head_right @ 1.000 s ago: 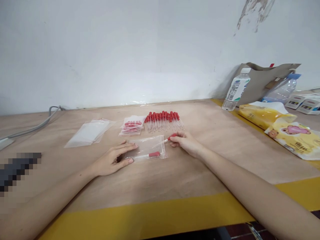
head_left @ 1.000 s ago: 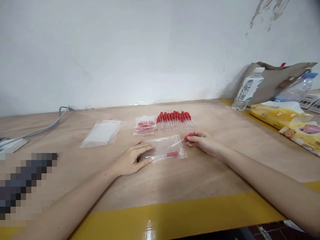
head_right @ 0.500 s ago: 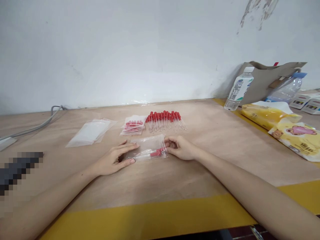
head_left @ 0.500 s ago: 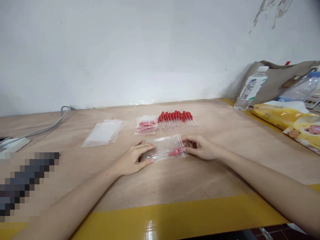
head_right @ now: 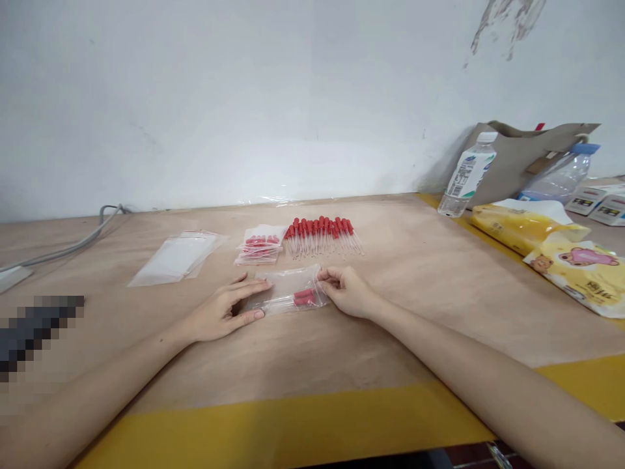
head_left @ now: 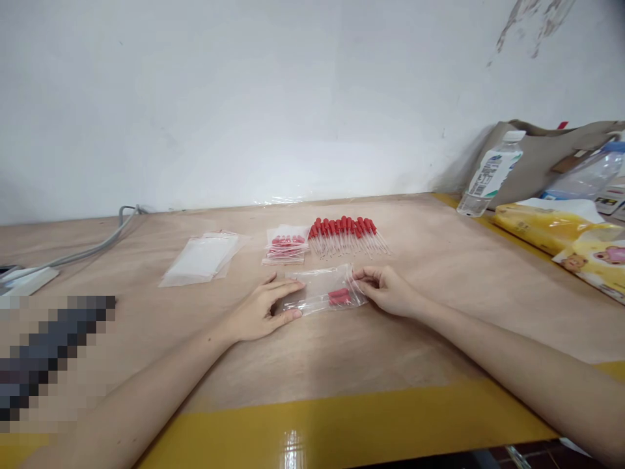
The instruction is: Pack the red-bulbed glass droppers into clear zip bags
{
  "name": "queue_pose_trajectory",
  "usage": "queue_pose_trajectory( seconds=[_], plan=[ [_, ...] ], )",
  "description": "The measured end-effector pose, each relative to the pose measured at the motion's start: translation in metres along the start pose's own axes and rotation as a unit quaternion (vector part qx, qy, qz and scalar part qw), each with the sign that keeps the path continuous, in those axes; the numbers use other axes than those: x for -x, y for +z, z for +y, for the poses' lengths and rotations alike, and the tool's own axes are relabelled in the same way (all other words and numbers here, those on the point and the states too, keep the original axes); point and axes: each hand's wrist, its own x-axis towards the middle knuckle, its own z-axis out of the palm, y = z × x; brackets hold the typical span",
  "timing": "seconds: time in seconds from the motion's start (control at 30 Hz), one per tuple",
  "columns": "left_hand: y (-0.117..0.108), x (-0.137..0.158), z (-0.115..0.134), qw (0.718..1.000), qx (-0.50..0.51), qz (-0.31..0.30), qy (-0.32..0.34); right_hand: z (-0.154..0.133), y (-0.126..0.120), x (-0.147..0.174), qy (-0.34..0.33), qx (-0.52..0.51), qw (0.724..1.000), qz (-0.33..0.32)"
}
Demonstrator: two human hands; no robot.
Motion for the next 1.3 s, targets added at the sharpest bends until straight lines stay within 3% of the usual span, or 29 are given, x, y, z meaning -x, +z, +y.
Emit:
queue_pose_trajectory(
  seconds=[0.17, 0.33, 0.47, 0.67, 1.0, 1.1, 1.2, 1.3],
  plan=[
    [0.0, 0.0, 0.0, 1.0, -0.003, -0.003, 0.003, 0.01, -0.026, -0.018, 0.021, 0.099, 0.986, 0.136],
    [-0.002, 0.0, 0.003, 1.0, 0.001, -0.011, 0.001, 0.019, -0.058, -0.052, 0.063, 0.254, 0.933, 0.248],
    [-0.002, 0.0, 0.004, 1.0, -0.001, -0.018, -0.007, 0.02, -0.061, -0.083, 0.086, 0.317, 0.9, 0.288],
    [-0.001, 0.001, 0.003, 1.0, 0.002, -0.014, -0.001, 0.02, -0.047, -0.11, 0.149, 0.354, 0.877, 0.289],
    [-0.002, 0.0, 0.003, 1.0, 0.001, -0.006, 0.009, 0.009, -0.052, -0.113, 0.186, 0.257, 0.901, 0.296],
    [-0.001, 0.0, 0.002, 1.0, -0.003, -0.009, 0.007, 0.007, -0.051, -0.102, 0.131, 0.186, 0.924, 0.306],
    [0.0, 0.001, 0.001, 1.0, -0.001, -0.01, 0.011, 0.009, -0.045, -0.079, 0.049, 0.043, 0.951, 0.304],
    [0.0, 0.001, 0.001, 1.0, 0.005, -0.005, 0.022, 0.011, -0.036, -0.048, 0.006, -0.09, 0.954, 0.286]
  ],
)
